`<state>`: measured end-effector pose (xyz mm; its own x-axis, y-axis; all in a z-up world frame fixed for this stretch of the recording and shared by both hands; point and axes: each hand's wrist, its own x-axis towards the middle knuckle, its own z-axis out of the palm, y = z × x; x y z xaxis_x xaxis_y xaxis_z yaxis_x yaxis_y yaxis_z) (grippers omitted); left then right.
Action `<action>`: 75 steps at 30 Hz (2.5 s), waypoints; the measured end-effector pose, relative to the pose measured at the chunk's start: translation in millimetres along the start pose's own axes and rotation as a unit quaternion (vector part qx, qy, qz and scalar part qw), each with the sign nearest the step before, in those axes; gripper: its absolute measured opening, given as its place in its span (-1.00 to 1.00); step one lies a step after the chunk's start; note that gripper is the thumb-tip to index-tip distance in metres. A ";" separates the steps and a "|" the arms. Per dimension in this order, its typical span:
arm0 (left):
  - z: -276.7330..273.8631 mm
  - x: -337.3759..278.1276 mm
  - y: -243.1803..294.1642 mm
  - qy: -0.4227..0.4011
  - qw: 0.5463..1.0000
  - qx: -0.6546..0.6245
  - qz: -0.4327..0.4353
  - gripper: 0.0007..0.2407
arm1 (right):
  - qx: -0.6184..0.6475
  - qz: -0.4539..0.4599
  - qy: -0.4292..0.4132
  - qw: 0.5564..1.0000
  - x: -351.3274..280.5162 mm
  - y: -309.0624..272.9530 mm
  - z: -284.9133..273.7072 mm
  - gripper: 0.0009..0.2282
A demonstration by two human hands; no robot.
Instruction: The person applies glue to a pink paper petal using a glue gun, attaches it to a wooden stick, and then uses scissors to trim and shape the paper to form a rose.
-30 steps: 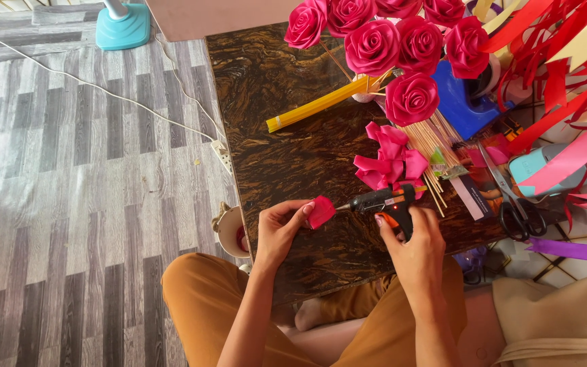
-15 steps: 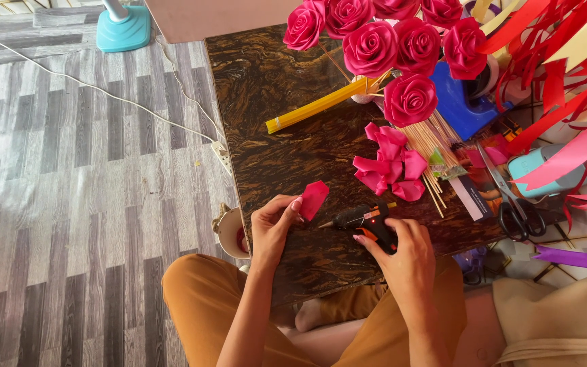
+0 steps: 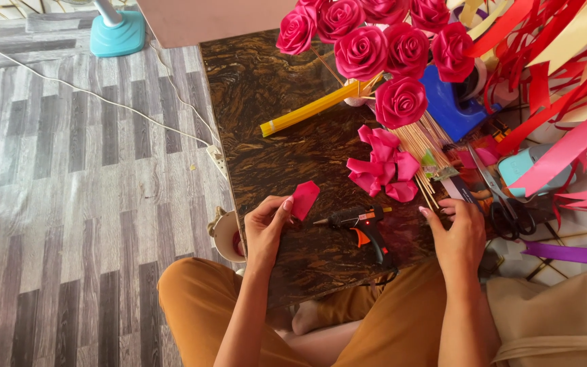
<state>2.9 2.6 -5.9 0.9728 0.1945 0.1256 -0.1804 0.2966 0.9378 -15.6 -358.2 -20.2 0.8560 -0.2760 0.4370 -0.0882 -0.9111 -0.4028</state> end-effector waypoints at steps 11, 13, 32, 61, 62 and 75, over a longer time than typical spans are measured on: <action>-3.4 1.6 -11.1 0.013 0.999 -0.035 0.000 -0.90 | -0.102 -0.001 -0.075 0.992 -6.1 11.5 -4.8 -0.86; -3.5 0.6 -3.0 -0.002 0.997 -0.068 -0.045 -0.85 | -0.031 0.003 -0.059 0.998 -7.6 6.0 -19.7 -0.90; -2.5 0.1 3.0 -0.003 0.997 -0.054 -0.054 -0.84 | 0.149 0.047 -0.023 0.988 -24.3 27.0 -64.2 -0.87; -7.6 -2.1 4.4 -0.080 0.990 -0.111 0.029 -0.82 | 0.546 0.018 -0.216 0.809 -14.0 -159.6 -58.4 -0.74; -8.7 -1.3 -7.8 -0.080 0.990 -0.110 0.028 -0.82 | 0.546 0.019 -0.216 0.809 -16.3 -167.7 -48.4 -0.74; -7.8 -3.7 -17.3 -0.115 0.983 -0.145 0.020 -0.88 | 0.621 0.124 -0.205 0.747 -17.2 -181.9 4.7 -0.79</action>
<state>1.2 4.0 -25.0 0.9651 0.0051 0.2620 -0.2210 0.5533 0.8031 -11.9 -186.2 41.8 0.9981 -0.0408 0.0462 0.0537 0.2082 -0.9766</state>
